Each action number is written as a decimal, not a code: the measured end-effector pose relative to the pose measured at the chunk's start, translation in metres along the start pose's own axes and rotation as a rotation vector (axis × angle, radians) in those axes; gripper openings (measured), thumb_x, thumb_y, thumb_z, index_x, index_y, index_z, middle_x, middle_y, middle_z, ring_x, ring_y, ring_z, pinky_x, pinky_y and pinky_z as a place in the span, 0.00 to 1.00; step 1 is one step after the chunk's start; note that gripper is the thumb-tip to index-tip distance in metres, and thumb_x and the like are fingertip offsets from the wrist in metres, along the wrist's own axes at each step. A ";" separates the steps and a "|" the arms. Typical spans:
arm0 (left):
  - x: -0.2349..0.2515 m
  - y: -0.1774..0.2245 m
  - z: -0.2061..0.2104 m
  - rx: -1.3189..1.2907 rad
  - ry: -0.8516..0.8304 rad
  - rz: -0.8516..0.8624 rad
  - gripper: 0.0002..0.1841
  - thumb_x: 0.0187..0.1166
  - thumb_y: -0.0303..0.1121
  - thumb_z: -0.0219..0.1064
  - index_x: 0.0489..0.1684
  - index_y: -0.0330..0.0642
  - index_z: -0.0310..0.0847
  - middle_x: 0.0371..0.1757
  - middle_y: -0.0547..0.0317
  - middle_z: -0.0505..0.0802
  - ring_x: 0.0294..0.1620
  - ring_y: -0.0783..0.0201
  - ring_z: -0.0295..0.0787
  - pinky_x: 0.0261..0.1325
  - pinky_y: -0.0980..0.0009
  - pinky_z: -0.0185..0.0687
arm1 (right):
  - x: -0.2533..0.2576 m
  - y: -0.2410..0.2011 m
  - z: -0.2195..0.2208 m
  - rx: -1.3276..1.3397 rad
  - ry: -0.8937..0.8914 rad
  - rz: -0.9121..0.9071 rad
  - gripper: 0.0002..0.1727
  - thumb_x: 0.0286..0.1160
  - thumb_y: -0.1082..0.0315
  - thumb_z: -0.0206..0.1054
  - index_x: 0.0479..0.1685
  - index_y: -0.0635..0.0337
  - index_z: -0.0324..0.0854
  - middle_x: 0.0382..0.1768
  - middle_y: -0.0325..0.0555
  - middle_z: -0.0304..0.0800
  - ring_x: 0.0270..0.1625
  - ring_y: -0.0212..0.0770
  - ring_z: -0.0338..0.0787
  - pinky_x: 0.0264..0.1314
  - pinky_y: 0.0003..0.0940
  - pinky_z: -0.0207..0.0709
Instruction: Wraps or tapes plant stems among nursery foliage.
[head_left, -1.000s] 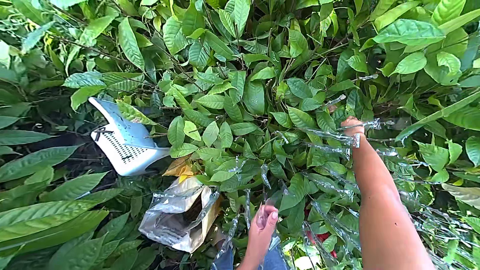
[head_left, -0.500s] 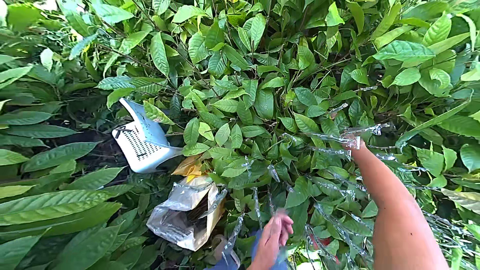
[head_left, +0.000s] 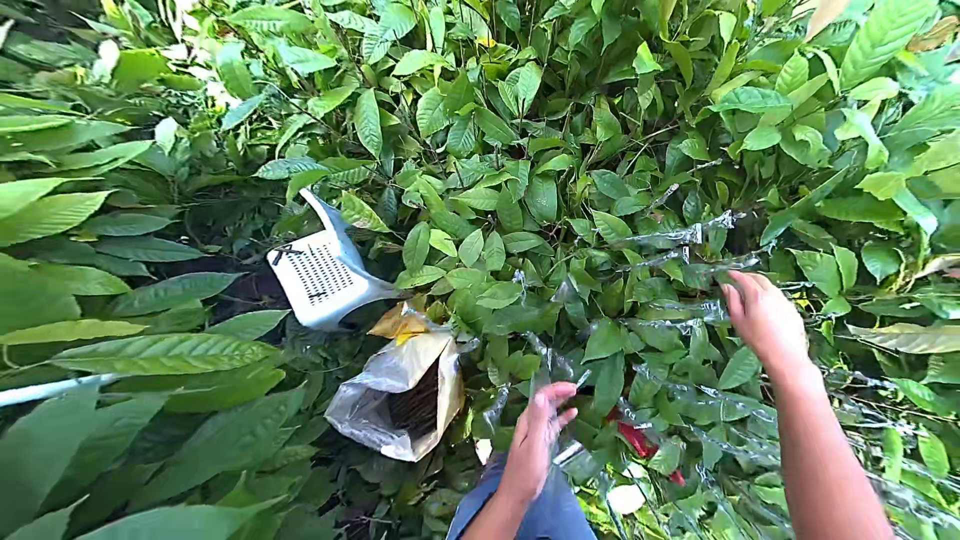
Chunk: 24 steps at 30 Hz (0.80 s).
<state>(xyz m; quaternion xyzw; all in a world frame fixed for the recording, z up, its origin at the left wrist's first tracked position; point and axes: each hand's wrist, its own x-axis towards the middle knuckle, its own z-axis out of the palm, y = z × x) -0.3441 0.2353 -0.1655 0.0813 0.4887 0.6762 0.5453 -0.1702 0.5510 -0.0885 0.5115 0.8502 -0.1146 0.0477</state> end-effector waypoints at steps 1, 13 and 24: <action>-0.007 0.000 0.000 -0.009 0.015 0.005 0.32 0.93 0.51 0.38 0.70 0.29 0.73 0.71 0.53 0.85 0.75 0.63 0.79 0.76 0.60 0.77 | -0.034 -0.012 0.004 0.098 0.081 -0.086 0.23 0.92 0.60 0.52 0.68 0.70 0.82 0.65 0.69 0.86 0.66 0.68 0.87 0.67 0.68 0.78; -0.056 -0.033 0.016 -0.053 0.012 0.109 0.27 0.94 0.47 0.44 0.72 0.32 0.74 0.67 0.60 0.88 0.67 0.73 0.83 0.72 0.72 0.78 | -0.198 -0.125 0.118 1.198 -0.450 -0.374 0.13 0.84 0.64 0.64 0.41 0.69 0.84 0.45 0.41 0.87 0.50 0.21 0.84 0.58 0.20 0.80; -0.035 -0.079 0.069 0.177 0.111 0.130 0.11 0.82 0.23 0.56 0.50 0.31 0.85 0.47 0.63 0.90 0.43 0.78 0.86 0.48 0.81 0.85 | -0.198 -0.046 0.115 1.025 -0.352 -0.248 0.16 0.83 0.64 0.65 0.51 0.74 0.83 0.47 0.52 0.92 0.53 0.33 0.90 0.63 0.32 0.82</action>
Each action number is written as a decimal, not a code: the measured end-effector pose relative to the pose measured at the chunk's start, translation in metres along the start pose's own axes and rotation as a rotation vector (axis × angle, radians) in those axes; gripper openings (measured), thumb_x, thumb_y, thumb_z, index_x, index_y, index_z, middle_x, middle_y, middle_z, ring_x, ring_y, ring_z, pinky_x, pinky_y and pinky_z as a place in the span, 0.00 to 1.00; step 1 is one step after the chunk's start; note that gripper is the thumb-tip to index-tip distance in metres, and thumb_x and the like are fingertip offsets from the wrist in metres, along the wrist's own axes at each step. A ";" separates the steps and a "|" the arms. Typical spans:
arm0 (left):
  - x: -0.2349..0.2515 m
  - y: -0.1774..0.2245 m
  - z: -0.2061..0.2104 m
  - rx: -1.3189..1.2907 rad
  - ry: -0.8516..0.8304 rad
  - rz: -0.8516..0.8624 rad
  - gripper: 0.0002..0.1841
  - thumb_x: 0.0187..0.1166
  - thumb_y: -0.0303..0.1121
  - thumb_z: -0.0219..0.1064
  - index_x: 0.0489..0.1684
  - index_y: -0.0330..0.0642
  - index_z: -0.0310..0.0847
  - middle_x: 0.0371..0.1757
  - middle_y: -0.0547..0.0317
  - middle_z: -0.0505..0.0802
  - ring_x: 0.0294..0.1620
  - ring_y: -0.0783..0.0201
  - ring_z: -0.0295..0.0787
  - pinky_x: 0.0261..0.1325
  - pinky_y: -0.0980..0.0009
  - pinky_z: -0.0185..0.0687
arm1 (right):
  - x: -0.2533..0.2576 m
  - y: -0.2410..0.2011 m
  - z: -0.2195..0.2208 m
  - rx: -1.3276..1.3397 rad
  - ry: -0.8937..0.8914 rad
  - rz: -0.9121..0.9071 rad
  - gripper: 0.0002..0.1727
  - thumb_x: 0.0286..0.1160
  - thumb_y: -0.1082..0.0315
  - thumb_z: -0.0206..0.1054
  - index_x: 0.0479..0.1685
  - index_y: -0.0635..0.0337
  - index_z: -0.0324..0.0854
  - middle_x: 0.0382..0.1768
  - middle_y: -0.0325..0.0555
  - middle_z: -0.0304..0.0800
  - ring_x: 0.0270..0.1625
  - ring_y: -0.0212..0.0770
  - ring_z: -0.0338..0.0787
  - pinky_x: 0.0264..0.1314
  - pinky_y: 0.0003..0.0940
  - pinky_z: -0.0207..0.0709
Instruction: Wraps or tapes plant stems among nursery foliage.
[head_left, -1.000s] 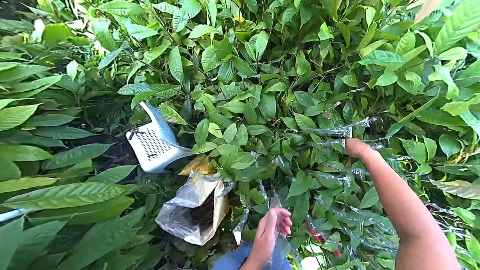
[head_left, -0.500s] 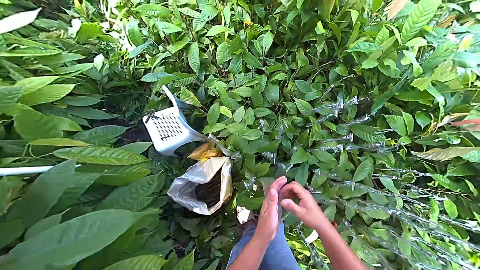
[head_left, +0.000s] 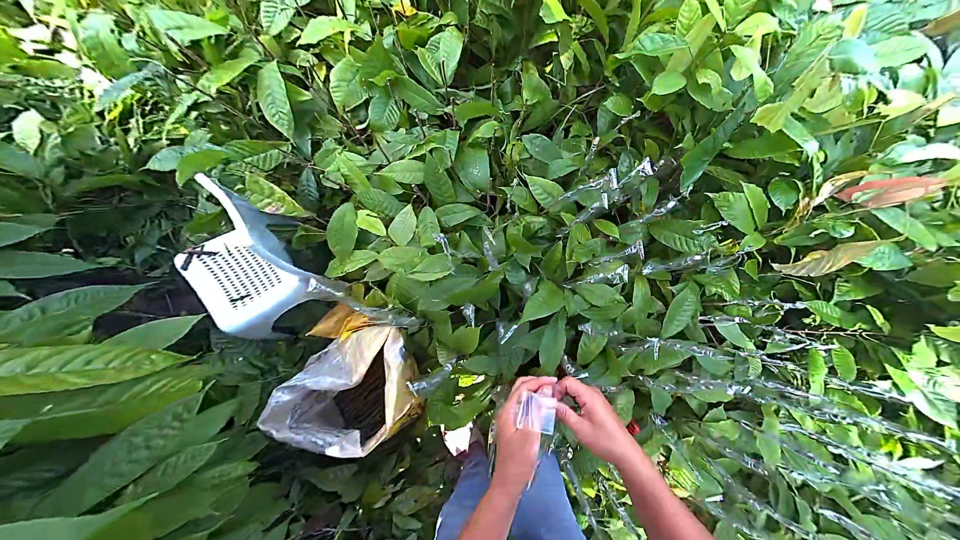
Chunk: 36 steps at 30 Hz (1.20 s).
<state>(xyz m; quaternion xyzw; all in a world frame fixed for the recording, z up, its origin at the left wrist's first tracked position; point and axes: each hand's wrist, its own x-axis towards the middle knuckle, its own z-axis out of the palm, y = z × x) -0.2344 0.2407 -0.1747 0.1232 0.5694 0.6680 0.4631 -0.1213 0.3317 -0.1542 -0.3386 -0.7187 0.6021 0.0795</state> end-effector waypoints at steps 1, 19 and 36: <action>0.003 -0.001 0.005 -0.012 0.004 -0.004 0.11 0.81 0.22 0.57 0.50 0.32 0.85 0.44 0.66 0.91 0.38 0.79 0.85 0.42 0.83 0.83 | -0.001 0.005 -0.003 0.021 0.042 -0.006 0.15 0.83 0.66 0.64 0.49 0.73 0.83 0.45 0.50 0.91 0.50 0.30 0.89 0.60 0.30 0.82; 0.047 0.007 0.086 -0.046 -0.001 -0.106 0.07 0.74 0.20 0.64 0.35 0.46 0.80 0.25 0.77 0.89 0.22 0.84 0.80 0.29 0.86 0.78 | -0.008 -0.019 -0.198 -0.584 0.426 0.073 0.16 0.86 0.62 0.61 0.47 0.64 0.92 0.43 0.53 0.93 0.44 0.46 0.92 0.51 0.48 0.85; 0.043 -0.027 0.085 0.063 -0.029 -0.237 0.04 0.77 0.22 0.63 0.39 0.43 0.81 0.27 0.74 0.87 0.23 0.83 0.78 0.29 0.87 0.74 | 0.106 -0.006 -0.379 -1.041 0.537 0.772 0.21 0.90 0.55 0.57 0.59 0.61 0.89 0.59 0.72 0.89 0.64 0.77 0.86 0.56 0.79 0.73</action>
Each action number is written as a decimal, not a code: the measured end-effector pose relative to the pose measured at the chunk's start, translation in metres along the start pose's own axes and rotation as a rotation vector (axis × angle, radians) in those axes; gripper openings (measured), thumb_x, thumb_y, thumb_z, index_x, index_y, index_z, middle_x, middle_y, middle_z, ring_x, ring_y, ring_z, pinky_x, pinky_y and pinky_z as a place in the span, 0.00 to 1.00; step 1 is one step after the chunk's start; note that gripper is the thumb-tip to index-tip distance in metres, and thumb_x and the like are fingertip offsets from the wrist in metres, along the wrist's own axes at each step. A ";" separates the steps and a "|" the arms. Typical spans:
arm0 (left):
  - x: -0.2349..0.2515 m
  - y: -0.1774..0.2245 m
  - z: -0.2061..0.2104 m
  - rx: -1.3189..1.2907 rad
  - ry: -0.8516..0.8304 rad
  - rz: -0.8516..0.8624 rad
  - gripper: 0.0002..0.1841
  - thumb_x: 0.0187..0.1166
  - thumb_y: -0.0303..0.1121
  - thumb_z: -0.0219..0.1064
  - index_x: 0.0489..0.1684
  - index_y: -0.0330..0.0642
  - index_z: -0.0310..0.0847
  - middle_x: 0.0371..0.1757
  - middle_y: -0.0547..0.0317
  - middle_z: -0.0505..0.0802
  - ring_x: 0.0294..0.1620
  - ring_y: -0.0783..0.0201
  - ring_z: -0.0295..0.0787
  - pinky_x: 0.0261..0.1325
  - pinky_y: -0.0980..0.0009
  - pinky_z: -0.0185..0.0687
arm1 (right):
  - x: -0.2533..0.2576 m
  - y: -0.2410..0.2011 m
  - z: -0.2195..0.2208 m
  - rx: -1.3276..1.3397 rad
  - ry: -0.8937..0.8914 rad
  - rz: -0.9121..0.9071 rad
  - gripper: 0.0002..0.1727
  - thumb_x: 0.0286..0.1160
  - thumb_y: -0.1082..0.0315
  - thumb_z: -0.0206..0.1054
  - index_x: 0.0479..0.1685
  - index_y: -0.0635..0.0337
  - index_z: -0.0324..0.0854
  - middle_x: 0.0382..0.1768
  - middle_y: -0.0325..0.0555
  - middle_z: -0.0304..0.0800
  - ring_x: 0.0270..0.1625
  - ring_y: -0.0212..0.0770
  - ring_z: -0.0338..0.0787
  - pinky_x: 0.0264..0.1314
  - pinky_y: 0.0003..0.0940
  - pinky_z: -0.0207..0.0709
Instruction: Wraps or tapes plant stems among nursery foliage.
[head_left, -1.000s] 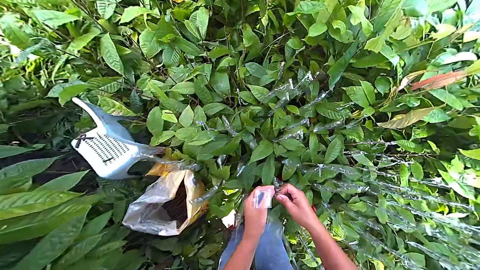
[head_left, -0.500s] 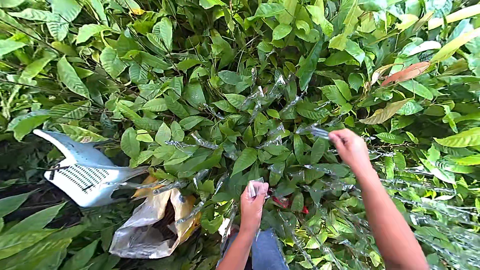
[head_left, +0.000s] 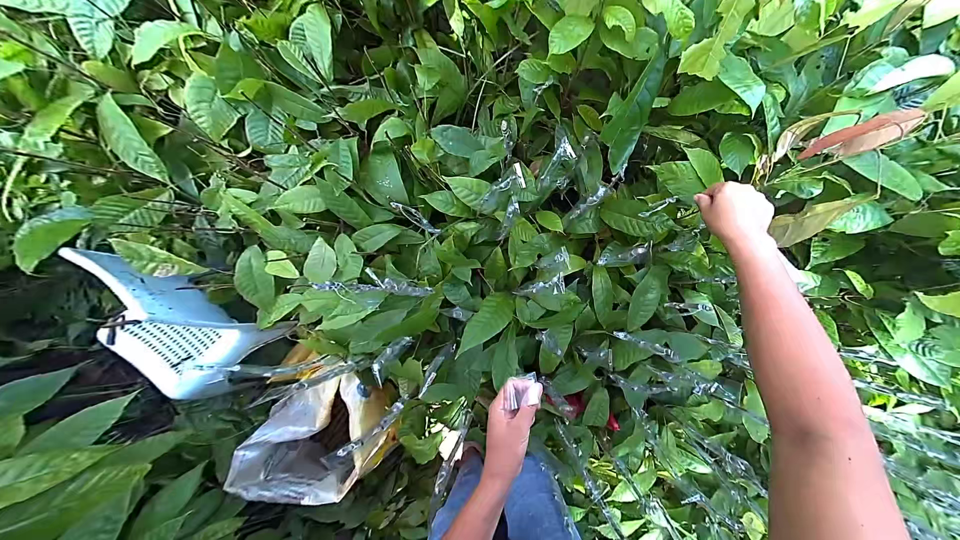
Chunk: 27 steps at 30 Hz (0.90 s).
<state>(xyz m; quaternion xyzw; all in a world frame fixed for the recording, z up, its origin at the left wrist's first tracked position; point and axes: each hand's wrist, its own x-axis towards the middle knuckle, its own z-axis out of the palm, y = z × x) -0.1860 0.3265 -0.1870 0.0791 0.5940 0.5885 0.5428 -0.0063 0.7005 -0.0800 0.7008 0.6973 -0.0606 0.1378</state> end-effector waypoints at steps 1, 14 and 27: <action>0.001 0.000 0.000 0.007 -0.005 0.010 0.04 0.77 0.23 0.63 0.38 0.43 0.81 0.26 0.75 0.86 0.22 0.83 0.77 0.28 0.87 0.74 | 0.005 -0.004 0.002 -0.004 -0.019 0.000 0.22 0.89 0.54 0.58 0.58 0.62 0.89 0.59 0.73 0.88 0.64 0.78 0.86 0.56 0.81 0.72; 0.002 -0.013 -0.012 0.032 0.006 0.007 0.05 0.77 0.25 0.63 0.37 0.47 0.82 0.26 0.78 0.86 0.22 0.84 0.76 0.28 0.87 0.73 | 0.050 -0.059 0.101 -0.371 -0.104 -0.277 0.13 0.76 0.83 0.59 0.52 0.79 0.85 0.66 0.71 0.84 0.75 0.68 0.77 0.77 0.63 0.63; 0.003 -0.032 -0.028 -0.081 -0.222 0.133 0.18 0.93 0.49 0.45 0.54 0.51 0.79 0.44 0.75 0.90 0.26 0.87 0.74 0.28 0.90 0.69 | 0.051 -0.063 0.197 -0.248 -0.319 -0.314 0.20 0.83 0.81 0.54 0.70 0.76 0.77 0.80 0.69 0.71 0.78 0.71 0.77 0.68 0.67 0.78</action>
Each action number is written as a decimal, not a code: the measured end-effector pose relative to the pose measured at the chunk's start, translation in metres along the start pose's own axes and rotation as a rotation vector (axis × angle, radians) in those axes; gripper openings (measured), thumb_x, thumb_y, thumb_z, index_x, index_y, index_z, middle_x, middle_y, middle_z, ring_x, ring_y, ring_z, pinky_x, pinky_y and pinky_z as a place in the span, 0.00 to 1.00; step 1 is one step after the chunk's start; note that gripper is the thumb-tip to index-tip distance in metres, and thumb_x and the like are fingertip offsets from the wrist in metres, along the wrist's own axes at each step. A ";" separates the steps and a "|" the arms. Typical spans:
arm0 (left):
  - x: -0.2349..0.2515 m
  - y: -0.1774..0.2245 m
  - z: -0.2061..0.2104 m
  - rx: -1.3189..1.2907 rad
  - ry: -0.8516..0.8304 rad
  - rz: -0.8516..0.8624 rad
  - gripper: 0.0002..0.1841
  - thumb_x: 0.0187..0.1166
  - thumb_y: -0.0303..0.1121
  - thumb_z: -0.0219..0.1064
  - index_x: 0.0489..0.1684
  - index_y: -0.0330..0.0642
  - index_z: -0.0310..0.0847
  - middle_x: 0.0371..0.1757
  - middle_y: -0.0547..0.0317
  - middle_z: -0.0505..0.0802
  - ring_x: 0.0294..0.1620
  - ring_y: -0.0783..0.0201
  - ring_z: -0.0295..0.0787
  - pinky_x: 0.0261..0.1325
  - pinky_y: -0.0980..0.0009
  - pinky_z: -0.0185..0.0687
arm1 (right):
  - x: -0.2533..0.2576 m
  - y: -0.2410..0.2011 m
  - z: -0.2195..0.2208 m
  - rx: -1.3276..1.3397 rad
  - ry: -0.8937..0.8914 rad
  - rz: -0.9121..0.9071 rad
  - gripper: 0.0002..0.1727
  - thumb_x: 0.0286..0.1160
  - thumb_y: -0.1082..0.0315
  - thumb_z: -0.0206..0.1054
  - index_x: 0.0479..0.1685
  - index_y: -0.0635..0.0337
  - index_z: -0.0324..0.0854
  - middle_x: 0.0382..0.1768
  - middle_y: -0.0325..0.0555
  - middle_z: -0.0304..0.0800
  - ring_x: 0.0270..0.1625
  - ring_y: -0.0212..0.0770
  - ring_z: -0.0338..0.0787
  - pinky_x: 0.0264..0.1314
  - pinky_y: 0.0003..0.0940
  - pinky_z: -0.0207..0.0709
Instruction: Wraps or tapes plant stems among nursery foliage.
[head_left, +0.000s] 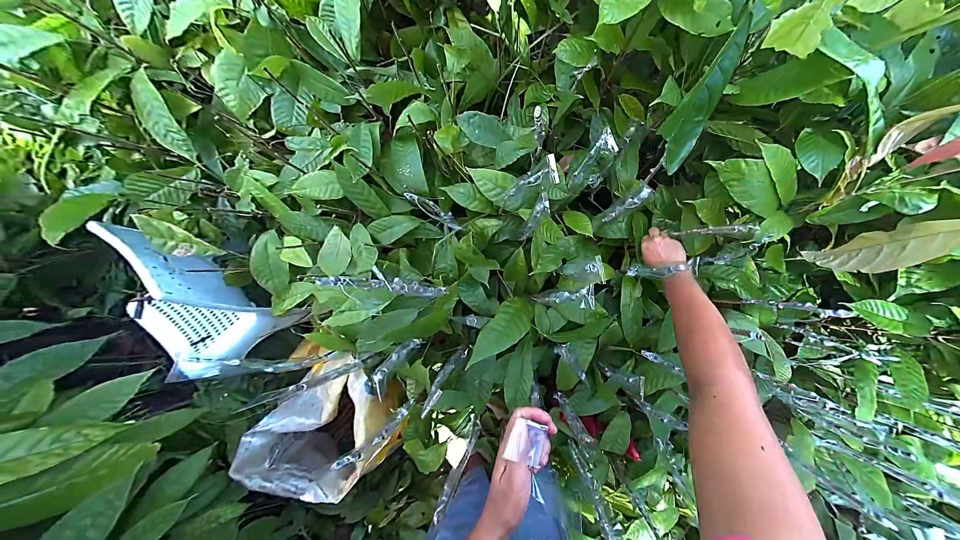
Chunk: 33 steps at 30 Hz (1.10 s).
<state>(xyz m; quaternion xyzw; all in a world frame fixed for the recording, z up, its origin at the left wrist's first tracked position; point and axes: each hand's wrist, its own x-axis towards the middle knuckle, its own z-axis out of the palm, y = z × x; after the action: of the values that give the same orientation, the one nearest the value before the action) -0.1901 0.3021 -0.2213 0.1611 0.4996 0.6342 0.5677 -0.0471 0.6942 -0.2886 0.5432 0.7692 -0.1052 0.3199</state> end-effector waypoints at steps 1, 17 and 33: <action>0.001 0.002 0.001 -0.021 -0.012 0.001 0.18 0.93 0.48 0.45 0.53 0.52 0.80 0.44 0.75 0.91 0.27 0.87 0.76 0.29 0.90 0.71 | -0.002 0.001 0.006 0.021 -0.014 -0.020 0.20 0.82 0.79 0.57 0.71 0.76 0.77 0.81 0.69 0.70 0.81 0.69 0.74 0.73 0.65 0.75; 0.023 0.062 0.048 -0.009 -0.090 -0.081 0.34 0.92 0.48 0.37 0.89 0.30 0.54 0.93 0.49 0.60 0.93 0.64 0.50 0.92 0.59 0.46 | -0.262 -0.042 -0.003 0.980 0.083 -0.458 0.25 0.90 0.55 0.53 0.57 0.70 0.85 0.51 0.58 0.92 0.53 0.45 0.91 0.61 0.44 0.84; 0.022 0.041 0.035 0.167 -0.155 -0.037 0.30 0.95 0.45 0.41 0.77 0.24 0.69 0.81 0.45 0.76 0.80 0.69 0.72 0.82 0.71 0.67 | -0.288 -0.086 0.035 1.536 -0.212 -0.577 0.22 0.82 0.55 0.66 0.56 0.69 0.76 0.43 0.36 0.88 0.45 0.22 0.87 0.52 0.22 0.83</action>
<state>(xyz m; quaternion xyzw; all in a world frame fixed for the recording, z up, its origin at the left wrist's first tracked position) -0.1924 0.3434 -0.1801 0.2470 0.5081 0.5655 0.6009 -0.0526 0.4212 -0.1573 0.3789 0.5579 -0.7302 -0.1092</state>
